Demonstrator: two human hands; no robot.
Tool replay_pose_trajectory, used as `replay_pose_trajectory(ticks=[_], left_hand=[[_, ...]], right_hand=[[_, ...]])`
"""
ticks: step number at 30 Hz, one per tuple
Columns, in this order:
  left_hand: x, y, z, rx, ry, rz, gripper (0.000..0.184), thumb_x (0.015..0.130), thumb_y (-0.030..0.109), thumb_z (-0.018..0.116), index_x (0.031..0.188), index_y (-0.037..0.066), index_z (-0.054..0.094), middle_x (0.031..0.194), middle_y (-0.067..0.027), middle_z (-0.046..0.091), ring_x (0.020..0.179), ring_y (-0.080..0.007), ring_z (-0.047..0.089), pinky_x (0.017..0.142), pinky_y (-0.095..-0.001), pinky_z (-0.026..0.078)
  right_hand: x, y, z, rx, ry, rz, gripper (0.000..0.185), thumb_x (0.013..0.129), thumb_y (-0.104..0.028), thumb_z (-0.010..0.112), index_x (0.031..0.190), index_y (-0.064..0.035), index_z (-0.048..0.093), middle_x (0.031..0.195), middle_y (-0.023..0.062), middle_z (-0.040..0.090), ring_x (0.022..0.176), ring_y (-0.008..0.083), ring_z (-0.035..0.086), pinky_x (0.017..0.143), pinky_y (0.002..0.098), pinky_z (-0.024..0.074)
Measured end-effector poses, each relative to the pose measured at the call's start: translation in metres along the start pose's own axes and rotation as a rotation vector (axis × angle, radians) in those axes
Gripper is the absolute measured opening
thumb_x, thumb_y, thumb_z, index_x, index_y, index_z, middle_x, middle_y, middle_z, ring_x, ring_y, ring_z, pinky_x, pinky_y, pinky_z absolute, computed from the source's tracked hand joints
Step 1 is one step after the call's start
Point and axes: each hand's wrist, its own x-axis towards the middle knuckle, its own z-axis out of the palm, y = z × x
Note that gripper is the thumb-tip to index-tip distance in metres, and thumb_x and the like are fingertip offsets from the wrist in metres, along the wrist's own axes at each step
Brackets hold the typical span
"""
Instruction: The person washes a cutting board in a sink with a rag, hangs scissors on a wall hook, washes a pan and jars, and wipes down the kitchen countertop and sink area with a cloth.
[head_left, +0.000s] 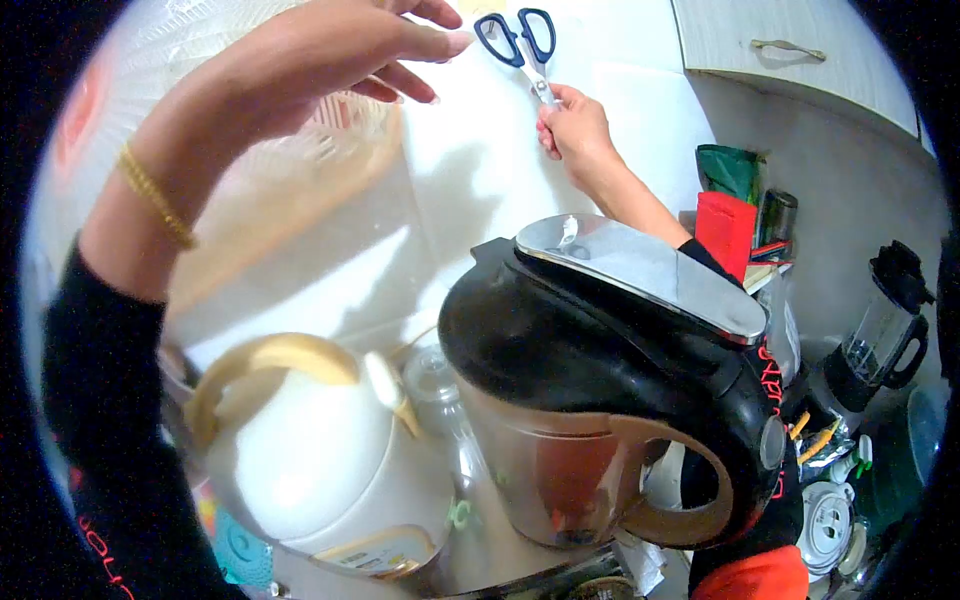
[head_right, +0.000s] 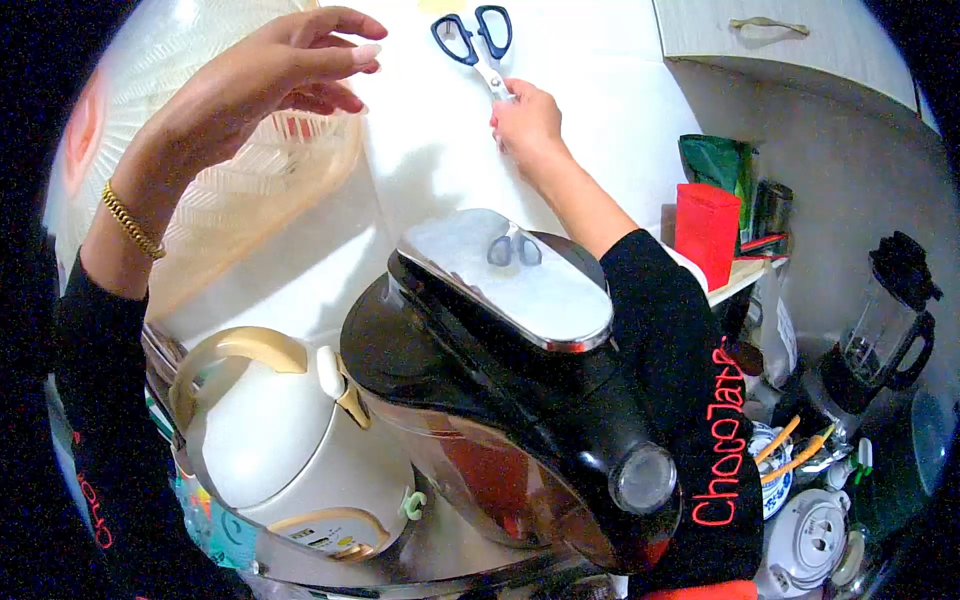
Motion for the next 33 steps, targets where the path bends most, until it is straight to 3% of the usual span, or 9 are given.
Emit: replay_pose_trajectory(ticks=[2, 6, 8, 9, 11, 14, 24, 30, 33], left_hand=[[-0.004, -0.013, 0.007, 0.076, 0.241, 0.016, 0.053, 0.085, 0.038, 0.058, 0.123, 0.001, 0.047, 0.111, -0.0125, 0.055, 0.088, -0.0149, 0.059, 0.081, -0.0262, 0.045], [-0.032, -0.016, -0.005, 0.135, 0.269, -0.019, 0.047, 0.086, 0.034, 0.059, 0.12, 0.002, 0.049, 0.101, -0.0098, 0.057, 0.083, -0.0119, 0.057, 0.074, -0.0238, 0.048], [-0.046, -0.015, -0.004, 0.108, 0.31, -0.063, 0.044, 0.087, 0.033, 0.059, 0.118, 0.003, 0.051, 0.096, -0.007, 0.059, 0.077, -0.0103, 0.058, 0.07, -0.0224, 0.049], [-0.052, -0.012, -0.005, 0.1, 0.325, -0.066, 0.044, 0.087, 0.033, 0.059, 0.118, 0.003, 0.051, 0.095, -0.0057, 0.059, 0.074, -0.0095, 0.058, 0.07, -0.0219, 0.049], [-0.061, -0.011, -0.005, 0.11, 0.363, -0.083, 0.043, 0.087, 0.033, 0.06, 0.118, 0.004, 0.051, 0.094, -0.0031, 0.059, 0.068, -0.0077, 0.058, 0.068, -0.021, 0.048], [-0.064, -0.013, 0.002, 0.069, 0.348, -0.046, 0.043, 0.086, 0.033, 0.06, 0.117, 0.005, 0.051, 0.094, -0.0029, 0.06, 0.069, -0.0077, 0.057, 0.066, -0.0203, 0.047], [-0.081, -0.018, 0.012, 0.06, 0.289, -0.001, 0.036, 0.087, 0.028, 0.059, 0.116, 0.008, 0.053, 0.099, -0.0033, 0.06, 0.071, -0.0077, 0.056, 0.064, -0.0201, 0.046], [-0.189, 0.02, 0.015, 0.257, 0.579, 0.083, 0.04, 0.09, 0.025, 0.051, 0.124, 0.004, 0.048, 0.114, -0.0085, 0.055, 0.086, -0.0116, 0.055, 0.078, -0.0237, 0.044], [-0.286, 0.022, 0.035, 0.305, 0.801, -0.055, 0.04, 0.091, 0.025, 0.05, 0.124, 0.004, 0.048, 0.118, -0.0077, 0.054, 0.09, -0.0121, 0.055, 0.08, -0.0251, 0.043]], right_hand=[[0.003, 0.019, 0.001, -0.014, -0.014, -0.021, 0.039, 0.084, -0.001, 0.048, 0.123, -0.0015, 0.051, 0.065, 0.0057, 0.054, 0.046, 0.0111, 0.049, 0.038, 0.0254, 0.0386], [-0.011, 0.018, 0.008, 0.119, -0.025, 0.102, 0.037, 0.085, -0.01, 0.053, 0.121, -0.0021, 0.052, 0.07, 0.0096, 0.059, 0.044, 0.0135, 0.052, 0.036, 0.0269, 0.0422], [-0.016, 0.01, 0.003, -0.136, -0.014, 0.153, 0.041, 0.083, -0.02, 0.058, 0.118, -0.0005, 0.051, 0.083, 0.0155, 0.063, 0.062, 0.0221, 0.063, 0.052, 0.0316, 0.0504], [-0.015, 0.012, 0.0, -0.138, -0.016, 0.152, 0.041, 0.083, -0.02, 0.058, 0.118, -0.0005, 0.051, 0.083, 0.0155, 0.063, 0.062, 0.0221, 0.063, 0.052, 0.0316, 0.0504], [-0.015, 0.016, -0.003, -0.582, 0.121, 0.02, 0.047, 0.079, -0.028, 0.061, 0.115, -0.0006, 0.051, 0.097, 0.0209, 0.063, 0.089, 0.0309, 0.063, 0.076, 0.0372, 0.0496], [-0.019, 0.016, -0.013, -0.656, 0.178, -0.001, 0.052, 0.076, -0.031, 0.062, 0.116, -0.0016, 0.05, 0.103, 0.0229, 0.061, 0.103, 0.0351, 0.057, 0.089, 0.0389, 0.0422], [-0.056, 0.003, -0.065, -0.742, 0.059, -0.039, 0.046, 0.075, -0.025, 0.063, 0.114, -0.0019, 0.053, 0.097, 0.0216, 0.062, 0.092, 0.0334, 0.061, 0.083, 0.0374, 0.0458], [-0.178, -0.082, -0.159, -0.479, -0.043, 0.008, 0.03, 0.081, -0.013, 0.06, 0.109, -0.0052, 0.056, 0.084, 0.0012, 0.057, 0.073, 0.0117, 0.056, 0.061, 0.0244, 0.049], [-0.257, -0.155, -0.206, -0.485, -0.032, 0.136, 0.023, 0.085, -0.013, 0.058, 0.107, -0.0051, 0.057, 0.088, 0.0012, 0.057, 0.074, 0.0108, 0.056, 0.061, 0.0238, 0.0487]])
